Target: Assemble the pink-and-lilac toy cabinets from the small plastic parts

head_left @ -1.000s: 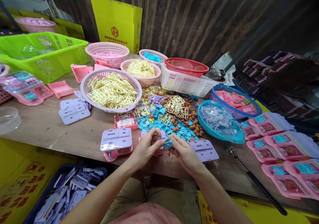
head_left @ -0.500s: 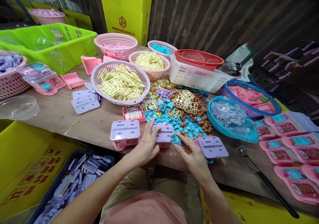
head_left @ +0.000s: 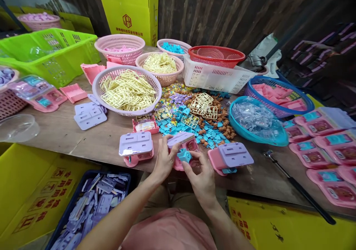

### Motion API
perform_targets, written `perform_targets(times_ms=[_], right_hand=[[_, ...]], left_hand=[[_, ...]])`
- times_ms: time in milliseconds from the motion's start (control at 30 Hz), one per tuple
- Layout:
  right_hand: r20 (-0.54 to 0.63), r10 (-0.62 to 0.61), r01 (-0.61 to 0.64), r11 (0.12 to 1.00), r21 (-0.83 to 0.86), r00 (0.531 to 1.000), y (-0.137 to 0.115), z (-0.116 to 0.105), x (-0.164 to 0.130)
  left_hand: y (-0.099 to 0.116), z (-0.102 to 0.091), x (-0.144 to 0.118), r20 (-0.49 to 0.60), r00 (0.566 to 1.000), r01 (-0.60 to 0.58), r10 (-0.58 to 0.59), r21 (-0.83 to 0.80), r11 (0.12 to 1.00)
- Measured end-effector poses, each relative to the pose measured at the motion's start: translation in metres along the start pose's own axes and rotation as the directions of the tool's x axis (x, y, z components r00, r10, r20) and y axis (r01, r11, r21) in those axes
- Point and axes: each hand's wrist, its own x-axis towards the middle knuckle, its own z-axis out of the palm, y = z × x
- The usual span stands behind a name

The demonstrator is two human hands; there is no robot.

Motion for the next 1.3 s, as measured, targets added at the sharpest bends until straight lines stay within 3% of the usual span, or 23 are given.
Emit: perform_targets(times_ms=[300,567,1000,1300], right_hand=[[-0.222,-0.249,0.206,0.958,-0.202,0.943,0.010,0.031,-0.001],[-0.206,-0.361,0.272,0.891,-0.364,0.909,0.014,0.036,-0.002],[-0.199,-0.405,0.301,0.863,-0.405,0.892,0.016,0.040,0.000],[-0.184,-0.381,0.312,0.895,-0.318,0.906,0.021,0.037,-0.002]], left_hand=[[-0.016,0.003,-0.007,0.019,1.000,0.014,-0.012,-0.090,0.996],[-0.019,0.000,-0.001,0.034,0.998,-0.057,0.059,-0.047,0.997],[-0.017,-0.004,0.005,0.083,0.992,-0.094,0.095,-0.006,0.996],[-0.026,-0.015,0.009,0.273,0.960,-0.060,0.067,-0.034,0.998]])
